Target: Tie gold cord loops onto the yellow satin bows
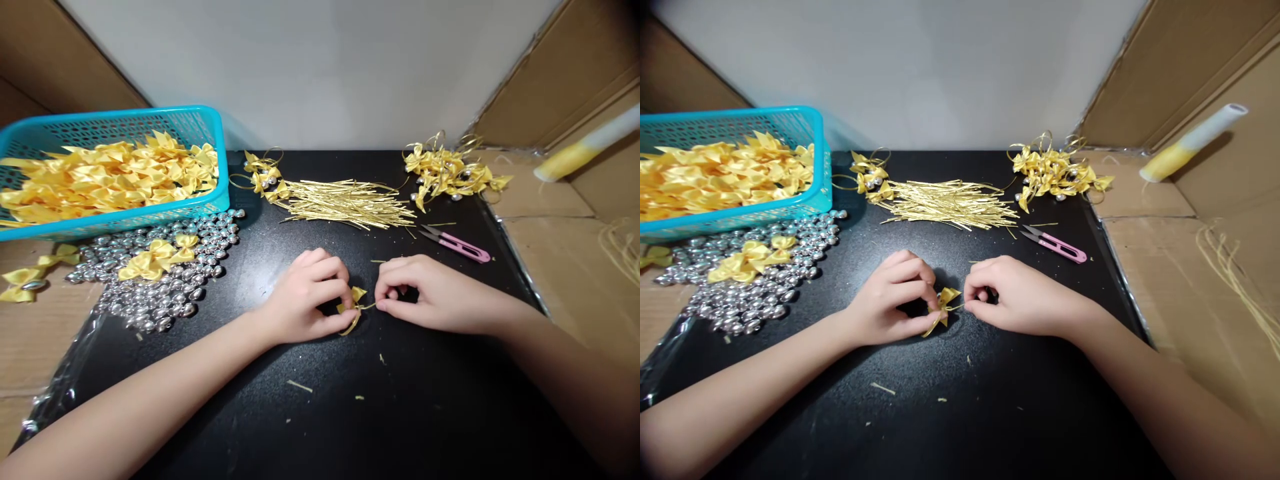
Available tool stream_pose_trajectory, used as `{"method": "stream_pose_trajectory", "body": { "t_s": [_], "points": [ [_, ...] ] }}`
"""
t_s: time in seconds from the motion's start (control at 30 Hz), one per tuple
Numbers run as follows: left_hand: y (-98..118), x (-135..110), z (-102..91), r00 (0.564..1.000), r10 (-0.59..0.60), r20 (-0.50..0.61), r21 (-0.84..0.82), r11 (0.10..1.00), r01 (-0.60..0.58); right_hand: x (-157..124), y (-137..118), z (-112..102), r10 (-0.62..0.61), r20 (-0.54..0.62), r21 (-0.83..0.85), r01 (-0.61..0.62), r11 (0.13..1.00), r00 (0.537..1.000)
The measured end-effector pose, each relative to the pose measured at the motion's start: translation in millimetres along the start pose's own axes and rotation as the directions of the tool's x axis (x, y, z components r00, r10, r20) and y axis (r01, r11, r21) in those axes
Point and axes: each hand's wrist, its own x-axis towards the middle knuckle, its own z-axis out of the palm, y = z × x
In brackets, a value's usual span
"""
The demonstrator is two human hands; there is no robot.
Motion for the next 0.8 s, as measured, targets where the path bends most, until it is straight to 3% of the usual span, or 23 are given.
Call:
{"method": "stream_pose_trajectory", "body": {
  "t_s": [0.2,0.43,0.67,0.8],
  "points": [
    [-0.1,0.7,2.1,0.989,-0.13,0.072,-0.087,0.987,0.136,2.3,1.5,7.3,-0.015,-0.072,-0.015,0.014,1.0,0.997],
    [-6.2,1.1,-1.4,0.996,-0.017,0.085,-0.227,0.973,0.036,2.4,3.3,6.8,0.004,-0.087,-0.009,-0.005,1.0,0.996],
    [-5.9,-0.4,0.5,0.998,0.025,0.049,-0.127,0.992,-0.018,3.0,3.3,7.7,-0.003,-0.08,-0.019,0.001,1.0,0.997],
    [-6.4,-0.9,3.0,1.0,-0.029,0.008,-0.131,0.991,0.03,2.6,3.0,6.6,-0.006,-0.077,-0.014,0.005,1.0,0.997]
  ]
}}
